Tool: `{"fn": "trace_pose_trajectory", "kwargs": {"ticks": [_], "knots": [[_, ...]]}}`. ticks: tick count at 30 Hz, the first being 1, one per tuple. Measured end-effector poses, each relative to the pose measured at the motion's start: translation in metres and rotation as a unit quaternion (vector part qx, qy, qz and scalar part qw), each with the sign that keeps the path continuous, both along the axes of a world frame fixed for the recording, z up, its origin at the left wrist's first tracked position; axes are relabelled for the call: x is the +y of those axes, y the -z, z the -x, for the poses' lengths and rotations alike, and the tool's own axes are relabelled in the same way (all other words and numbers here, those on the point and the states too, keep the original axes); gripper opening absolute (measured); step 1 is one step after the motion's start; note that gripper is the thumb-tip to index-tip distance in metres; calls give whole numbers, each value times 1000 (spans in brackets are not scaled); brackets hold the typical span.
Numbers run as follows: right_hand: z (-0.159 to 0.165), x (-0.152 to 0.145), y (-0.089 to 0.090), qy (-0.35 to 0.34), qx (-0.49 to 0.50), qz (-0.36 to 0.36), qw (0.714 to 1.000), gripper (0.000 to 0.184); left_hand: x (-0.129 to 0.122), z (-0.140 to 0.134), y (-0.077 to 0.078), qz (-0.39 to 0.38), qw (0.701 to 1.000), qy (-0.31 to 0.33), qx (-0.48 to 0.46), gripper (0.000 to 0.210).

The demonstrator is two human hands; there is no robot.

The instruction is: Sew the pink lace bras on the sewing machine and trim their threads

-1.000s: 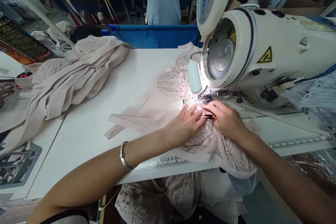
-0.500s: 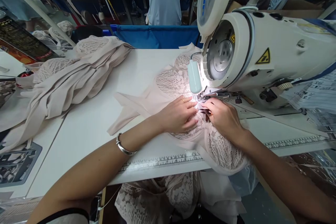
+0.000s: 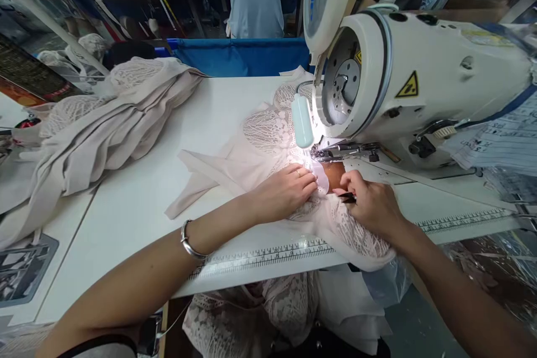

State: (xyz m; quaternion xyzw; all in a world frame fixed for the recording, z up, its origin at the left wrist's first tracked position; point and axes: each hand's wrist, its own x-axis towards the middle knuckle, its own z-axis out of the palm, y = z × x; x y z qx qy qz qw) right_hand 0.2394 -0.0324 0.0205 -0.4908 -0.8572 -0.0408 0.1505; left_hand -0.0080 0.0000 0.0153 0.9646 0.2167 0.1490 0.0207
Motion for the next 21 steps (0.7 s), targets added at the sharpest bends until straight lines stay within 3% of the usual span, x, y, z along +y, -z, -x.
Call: {"fn": "trace_pose_trajectory", "kwargs": {"ticks": [1, 4, 6, 16, 21], "knots": [[0, 5, -4, 9, -14, 35, 999, 27, 1, 0, 0, 1, 1000, 6, -2, 28], [4, 13, -15, 13, -96, 115, 989, 64, 2, 1, 0, 13, 1000, 21, -18, 26], [10, 16, -19, 21, -131, 140, 981, 72, 2, 2, -1, 24, 999, 22, -26, 27], [19, 29, -23, 32, -149, 171, 973, 75, 1, 1, -6, 41, 999, -13, -4, 41], [14, 33, -16, -16, -93, 111, 989, 62, 2, 5, -4, 0, 1000, -25, 13, 51]]}}
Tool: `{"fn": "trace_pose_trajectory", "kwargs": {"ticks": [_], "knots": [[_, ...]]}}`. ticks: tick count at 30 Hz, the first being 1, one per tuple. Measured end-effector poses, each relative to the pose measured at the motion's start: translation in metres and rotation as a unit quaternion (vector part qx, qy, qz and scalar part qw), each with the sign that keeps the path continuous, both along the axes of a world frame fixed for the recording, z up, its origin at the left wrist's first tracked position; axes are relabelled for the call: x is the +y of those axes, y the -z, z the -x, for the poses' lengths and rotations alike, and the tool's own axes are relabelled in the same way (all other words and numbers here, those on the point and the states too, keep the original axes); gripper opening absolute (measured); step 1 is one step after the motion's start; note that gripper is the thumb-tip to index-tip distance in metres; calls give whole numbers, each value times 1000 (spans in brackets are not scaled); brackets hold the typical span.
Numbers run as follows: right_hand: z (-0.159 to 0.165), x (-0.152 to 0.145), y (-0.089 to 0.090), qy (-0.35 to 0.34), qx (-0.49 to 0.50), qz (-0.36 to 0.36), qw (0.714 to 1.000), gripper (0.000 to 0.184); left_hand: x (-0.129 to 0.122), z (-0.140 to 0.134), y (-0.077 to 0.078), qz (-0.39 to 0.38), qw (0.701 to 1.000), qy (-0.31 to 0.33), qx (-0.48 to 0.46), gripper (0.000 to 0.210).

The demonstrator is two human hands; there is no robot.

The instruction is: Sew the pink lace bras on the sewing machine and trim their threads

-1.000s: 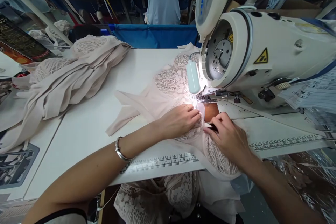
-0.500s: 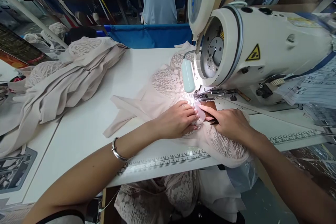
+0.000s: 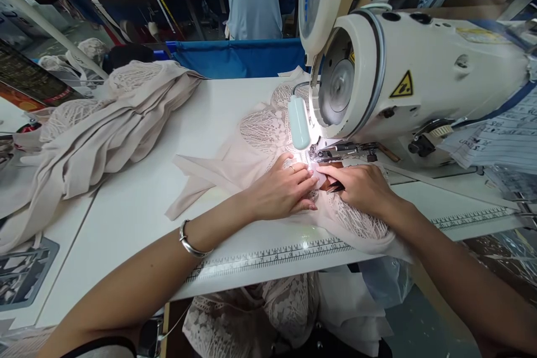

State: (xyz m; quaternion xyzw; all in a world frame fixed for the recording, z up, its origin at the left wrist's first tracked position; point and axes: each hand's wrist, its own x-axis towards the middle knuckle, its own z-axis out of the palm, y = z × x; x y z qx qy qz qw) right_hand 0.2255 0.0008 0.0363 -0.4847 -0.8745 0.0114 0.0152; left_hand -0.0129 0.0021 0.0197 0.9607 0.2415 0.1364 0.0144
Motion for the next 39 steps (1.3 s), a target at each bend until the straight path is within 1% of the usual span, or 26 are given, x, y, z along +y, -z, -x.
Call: {"fn": "trace_pose_trajectory", "kwargs": {"ticks": [2, 3, 7, 9, 12, 14, 19, 23, 25, 26, 28, 29, 31, 33, 36, 37, 39], "knots": [[-2, 1, 2, -16, 19, -21, 999, 58, 1, 1, 2, -9, 1000, -3, 3, 54], [-3, 2, 3, -19, 24, -23, 999, 60, 1, 1, 2, -12, 1000, -5, 3, 56], [-4, 7, 3, -16, 9, -12, 1000, 74, 3, 1, 4, -8, 1000, -16, -12, 58], [-6, 9, 3, -26, 15, -15, 999, 77, 3, 0, 4, 2, 1000, -15, -14, 58], [-10, 11, 6, -55, 49, -12, 997, 72, 3, 1, 3, 12, 1000, -20, -13, 62], [-12, 12, 7, -61, 60, -8, 996, 69, 3, 1, 3, 11, 1000, -23, -10, 66], [-11, 18, 6, -48, 44, 1, 998, 66, 4, 2, 5, -5, 999, -36, -6, 67], [-11, 20, 4, -50, 11, -11, 999, 68, 6, 3, 4, 18, 999, -25, -14, 62], [-14, 17, 4, -47, -8, -32, 998, 62, 6, 3, 4, 28, 999, -25, -12, 59], [-16, 15, 4, -43, -9, -43, 998, 54, 6, 3, 4, 28, 999, -27, -10, 58], [-21, 8, 4, -26, -1, -58, 998, 32, 4, 2, 4, 18, 999, -36, -10, 55], [-23, 4, 4, -15, 2, -58, 998, 27, 3, 1, 4, 10, 999, -40, -13, 54], [-26, -3, 4, -3, -1, -48, 999, 29, 2, -1, 4, 1, 999, -40, -18, 52], [-27, -8, 3, -19, -7, -33, 999, 31, 0, -3, 4, 4, 999, -29, -16, 53], [-23, -8, 2, -57, -9, -19, 998, 63, 0, -3, 3, 14, 1000, -23, -14, 57], [-22, -7, 2, -62, -12, -15, 998, 70, 0, -2, 2, 15, 999, -26, -16, 58], [-18, -3, 1, -58, -19, -12, 998, 73, 1, -1, 2, 14, 999, -30, -16, 58]]}}
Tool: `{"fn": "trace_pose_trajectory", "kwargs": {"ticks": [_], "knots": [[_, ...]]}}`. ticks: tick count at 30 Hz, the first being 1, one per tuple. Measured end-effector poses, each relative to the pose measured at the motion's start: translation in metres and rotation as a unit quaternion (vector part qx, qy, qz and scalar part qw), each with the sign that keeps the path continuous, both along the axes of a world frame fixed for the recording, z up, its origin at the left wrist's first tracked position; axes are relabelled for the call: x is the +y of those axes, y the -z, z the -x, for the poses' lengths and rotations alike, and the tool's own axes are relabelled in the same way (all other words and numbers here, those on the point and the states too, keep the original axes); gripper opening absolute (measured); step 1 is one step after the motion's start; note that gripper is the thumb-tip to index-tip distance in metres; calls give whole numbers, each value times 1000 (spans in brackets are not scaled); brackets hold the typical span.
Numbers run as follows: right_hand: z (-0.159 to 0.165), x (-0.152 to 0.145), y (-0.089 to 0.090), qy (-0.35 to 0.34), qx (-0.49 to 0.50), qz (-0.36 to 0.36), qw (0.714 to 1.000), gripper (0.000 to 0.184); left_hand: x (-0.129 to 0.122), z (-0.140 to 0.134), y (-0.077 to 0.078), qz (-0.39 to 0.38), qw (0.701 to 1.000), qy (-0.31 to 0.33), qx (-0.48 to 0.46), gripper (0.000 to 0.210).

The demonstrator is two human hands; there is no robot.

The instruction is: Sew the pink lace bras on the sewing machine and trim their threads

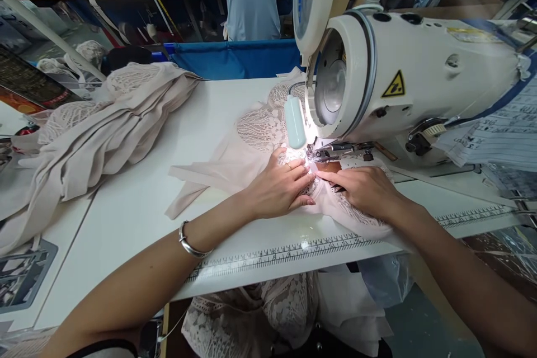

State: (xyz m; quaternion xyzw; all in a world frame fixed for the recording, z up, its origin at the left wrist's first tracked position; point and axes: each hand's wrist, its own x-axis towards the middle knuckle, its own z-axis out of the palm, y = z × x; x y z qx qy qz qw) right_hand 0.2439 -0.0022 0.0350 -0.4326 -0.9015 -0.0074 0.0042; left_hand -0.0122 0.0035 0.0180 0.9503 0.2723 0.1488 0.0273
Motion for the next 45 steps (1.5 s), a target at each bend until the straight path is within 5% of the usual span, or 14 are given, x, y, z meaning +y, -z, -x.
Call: {"fn": "trace_pose_trajectory", "kwargs": {"ticks": [12, 20, 32, 37, 40, 43, 45], "knots": [[4, 14, 5, 17, 26, -18, 999, 65, 1, -2, 3, 8, 1000, -20, 3, 63], [-10, 13, 15, -69, 122, -88, 986, 48, -3, -6, 4, -16, 1000, -21, -5, 48], [-2, 32, 23, -25, 151, 20, 988, 48, 2, -5, 5, -8, 997, -78, -1, 52], [-5, 31, 21, -4, 128, 3, 992, 41, -1, -10, 6, 6, 995, -102, -12, 39], [-15, 22, 12, 70, 96, -106, 987, 32, 21, -4, -2, 57, 974, -205, -79, 28], [-23, 6, 4, 135, 115, -229, 957, 28, 62, 16, -20, 118, 878, -418, -201, 27], [-20, -9, 3, 98, 141, -219, 960, 22, 88, 35, -33, 145, 826, -493, -231, 35]]}}
